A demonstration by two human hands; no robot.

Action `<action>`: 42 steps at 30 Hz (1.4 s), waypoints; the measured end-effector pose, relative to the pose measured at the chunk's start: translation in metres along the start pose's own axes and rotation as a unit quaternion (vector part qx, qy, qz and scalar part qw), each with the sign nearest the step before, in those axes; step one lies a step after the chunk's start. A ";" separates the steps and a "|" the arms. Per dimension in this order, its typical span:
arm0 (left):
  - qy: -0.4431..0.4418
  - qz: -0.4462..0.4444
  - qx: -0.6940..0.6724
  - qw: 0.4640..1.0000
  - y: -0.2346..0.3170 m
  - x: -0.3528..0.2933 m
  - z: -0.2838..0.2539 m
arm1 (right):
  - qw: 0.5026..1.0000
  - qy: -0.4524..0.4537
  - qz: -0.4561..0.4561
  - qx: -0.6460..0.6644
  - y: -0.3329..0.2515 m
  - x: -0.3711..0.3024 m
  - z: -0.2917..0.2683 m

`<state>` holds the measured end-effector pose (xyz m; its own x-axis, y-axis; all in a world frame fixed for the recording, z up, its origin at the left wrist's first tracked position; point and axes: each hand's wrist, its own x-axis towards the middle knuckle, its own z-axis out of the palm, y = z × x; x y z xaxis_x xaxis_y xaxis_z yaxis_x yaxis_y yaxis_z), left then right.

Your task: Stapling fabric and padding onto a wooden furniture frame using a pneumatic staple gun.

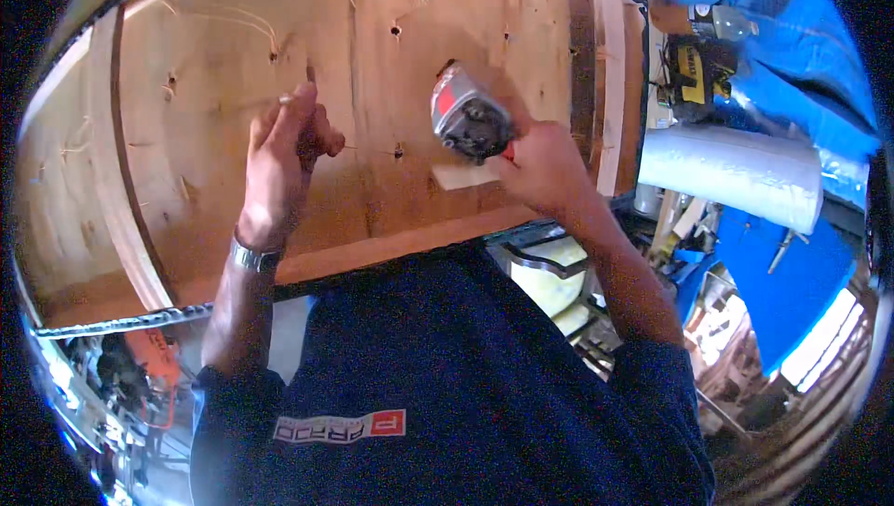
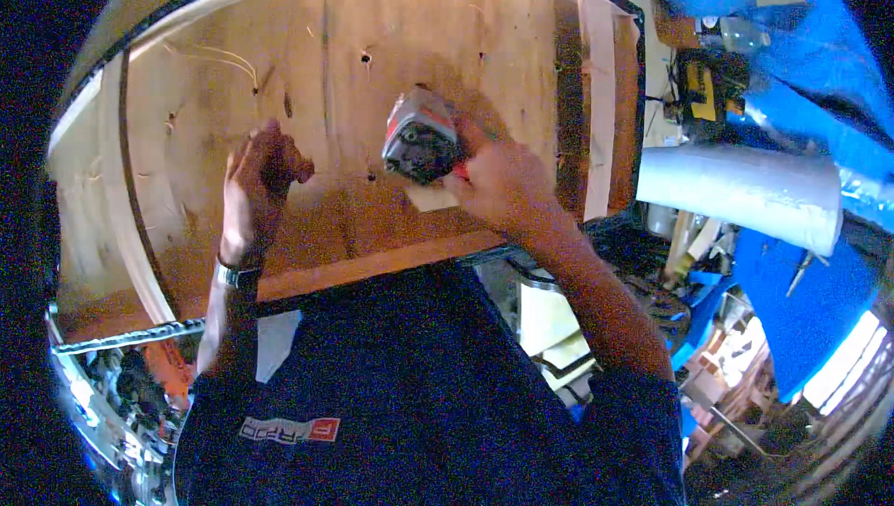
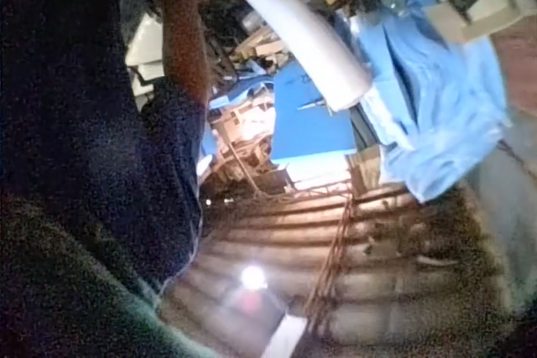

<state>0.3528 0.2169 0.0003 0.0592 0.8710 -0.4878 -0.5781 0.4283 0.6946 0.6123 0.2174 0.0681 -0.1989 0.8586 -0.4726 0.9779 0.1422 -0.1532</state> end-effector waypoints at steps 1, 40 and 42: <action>0.008 0.003 -0.002 1.000 -0.001 0.001 0.000 | 1.000 -0.006 0.003 0.008 0.000 -0.003 -0.002; 0.038 0.058 0.062 0.996 -0.005 0.022 -0.009 | 0.994 -0.029 -0.088 0.055 -0.052 0.018 -0.006; 0.041 0.062 0.080 0.994 -0.002 0.021 -0.010 | 0.993 -0.020 -0.097 0.063 -0.052 0.016 -0.002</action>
<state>0.3476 0.2322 -0.0169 -0.0751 0.8998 -0.4297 -0.4401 0.3568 0.8240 0.5587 0.2248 0.0707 -0.3871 0.8007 -0.4573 0.9058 0.2377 -0.3507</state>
